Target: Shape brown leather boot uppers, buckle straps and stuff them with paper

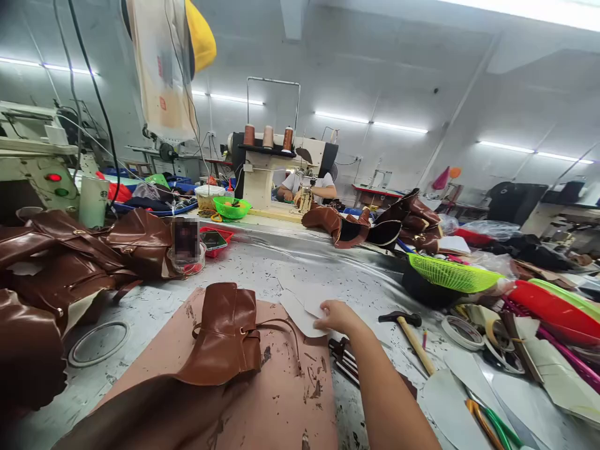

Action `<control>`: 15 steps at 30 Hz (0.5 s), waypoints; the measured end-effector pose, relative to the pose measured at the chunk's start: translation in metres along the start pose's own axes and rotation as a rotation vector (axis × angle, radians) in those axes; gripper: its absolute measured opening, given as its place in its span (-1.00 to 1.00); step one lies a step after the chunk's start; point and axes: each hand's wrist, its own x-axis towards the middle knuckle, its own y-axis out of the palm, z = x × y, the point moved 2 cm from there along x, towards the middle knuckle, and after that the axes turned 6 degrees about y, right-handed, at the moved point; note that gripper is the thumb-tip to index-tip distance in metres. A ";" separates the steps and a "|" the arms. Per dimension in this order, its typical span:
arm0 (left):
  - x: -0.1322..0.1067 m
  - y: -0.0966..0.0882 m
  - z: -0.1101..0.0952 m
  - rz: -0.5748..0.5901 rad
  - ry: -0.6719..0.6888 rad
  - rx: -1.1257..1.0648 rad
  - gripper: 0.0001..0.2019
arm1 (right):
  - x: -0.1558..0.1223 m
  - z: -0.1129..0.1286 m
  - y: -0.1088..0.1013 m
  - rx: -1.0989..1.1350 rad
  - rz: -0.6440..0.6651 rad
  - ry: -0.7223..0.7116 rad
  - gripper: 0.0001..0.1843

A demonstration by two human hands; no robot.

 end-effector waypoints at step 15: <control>0.002 0.014 0.001 -0.053 0.012 0.075 -0.49 | -0.075 -0.003 -0.012 0.574 -0.693 0.091 -0.45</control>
